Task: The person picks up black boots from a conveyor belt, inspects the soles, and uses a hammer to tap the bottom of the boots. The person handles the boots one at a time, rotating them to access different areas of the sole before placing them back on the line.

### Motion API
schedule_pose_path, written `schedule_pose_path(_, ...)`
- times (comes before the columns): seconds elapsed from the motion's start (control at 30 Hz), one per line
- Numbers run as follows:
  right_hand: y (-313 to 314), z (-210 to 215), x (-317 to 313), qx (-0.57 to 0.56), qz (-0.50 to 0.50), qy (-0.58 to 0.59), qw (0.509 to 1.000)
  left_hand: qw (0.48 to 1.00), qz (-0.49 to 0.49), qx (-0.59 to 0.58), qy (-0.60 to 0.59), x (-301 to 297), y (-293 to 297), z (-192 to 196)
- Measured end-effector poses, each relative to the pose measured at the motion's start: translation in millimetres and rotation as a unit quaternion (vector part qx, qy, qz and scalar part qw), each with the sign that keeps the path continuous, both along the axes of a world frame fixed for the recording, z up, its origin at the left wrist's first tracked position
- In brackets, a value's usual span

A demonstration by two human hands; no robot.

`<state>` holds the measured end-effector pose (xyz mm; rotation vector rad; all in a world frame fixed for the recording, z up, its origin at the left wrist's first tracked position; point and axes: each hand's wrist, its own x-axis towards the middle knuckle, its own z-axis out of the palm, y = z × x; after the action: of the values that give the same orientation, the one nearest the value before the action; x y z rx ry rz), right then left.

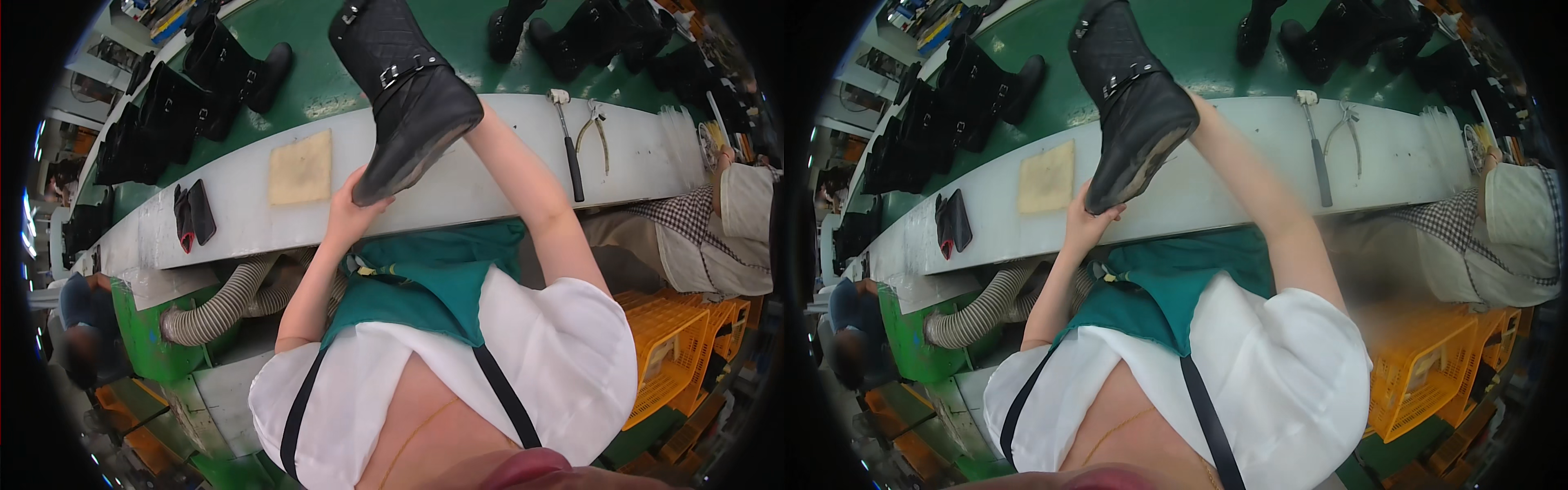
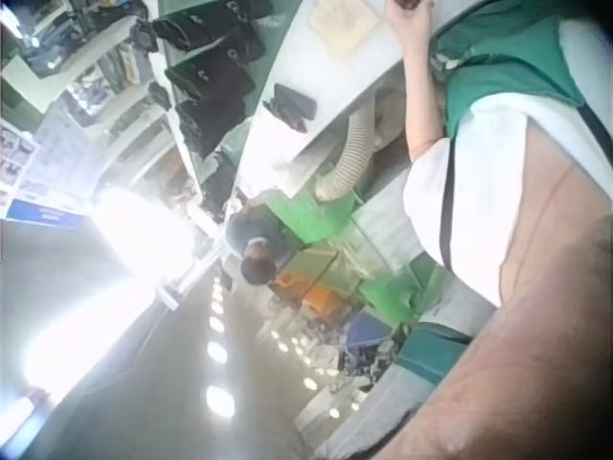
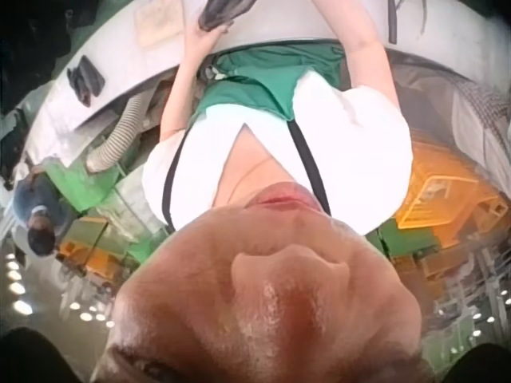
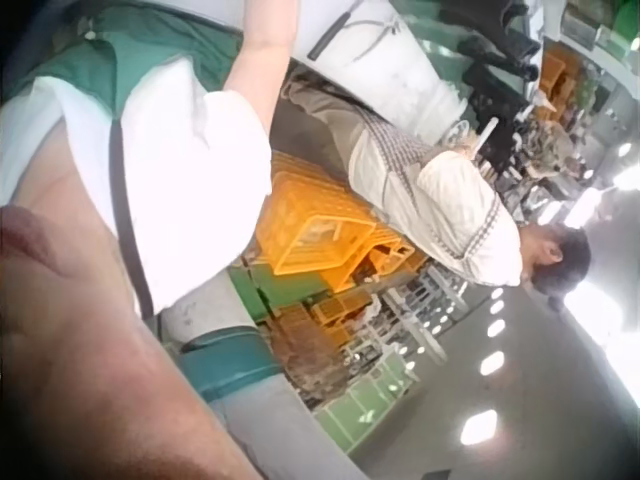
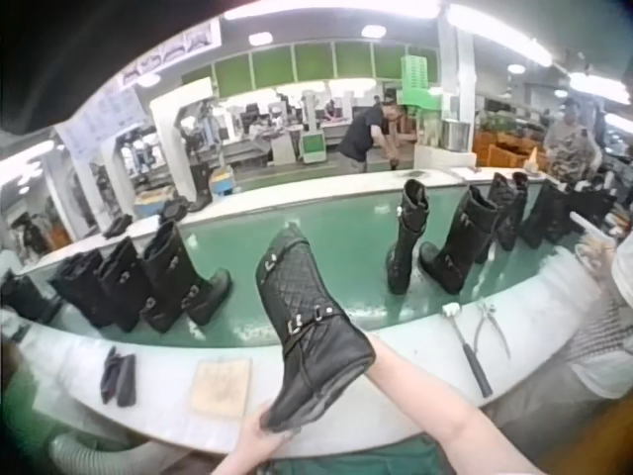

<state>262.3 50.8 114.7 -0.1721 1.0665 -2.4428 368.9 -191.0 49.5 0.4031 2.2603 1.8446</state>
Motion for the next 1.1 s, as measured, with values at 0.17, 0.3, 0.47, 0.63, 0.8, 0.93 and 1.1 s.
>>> schedule_pose_path(0.17,112.3,-56.4,-30.1,0.710,-0.392,0.434,0.391,0.992,-0.020,-0.123,0.010,-11.0,-1.9,43.0)
schedule_pose_path(0.3,197.5,-56.7,44.2,0.818,-0.349,0.322,0.325,0.954,-0.089,-0.250,0.138,-9.9,13.4,51.4)
schedule_pose_path(0.47,212.8,-63.1,146.9,0.905,-0.289,0.159,0.268,0.953,-0.109,-0.265,0.092,-20.6,30.9,66.3)
schedule_pose_path(0.63,211.5,-77.3,181.4,0.915,-0.272,0.118,0.275,0.960,-0.124,-0.248,0.028,-44.8,38.4,78.8)
schedule_pose_path(0.8,191.5,-56.8,175.7,0.905,-0.310,0.104,0.272,0.948,-0.127,-0.276,0.099,-38.1,43.6,45.1)
schedule_pose_path(0.93,197.0,-64.1,178.7,0.883,-0.294,0.090,0.354,0.922,-0.106,-0.316,0.198,-18.1,53.8,24.8)
schedule_pose_path(1.1,201.5,-64.0,175.7,0.881,-0.309,0.064,0.353,0.928,-0.069,-0.283,0.231,-0.5,58.9,39.5)
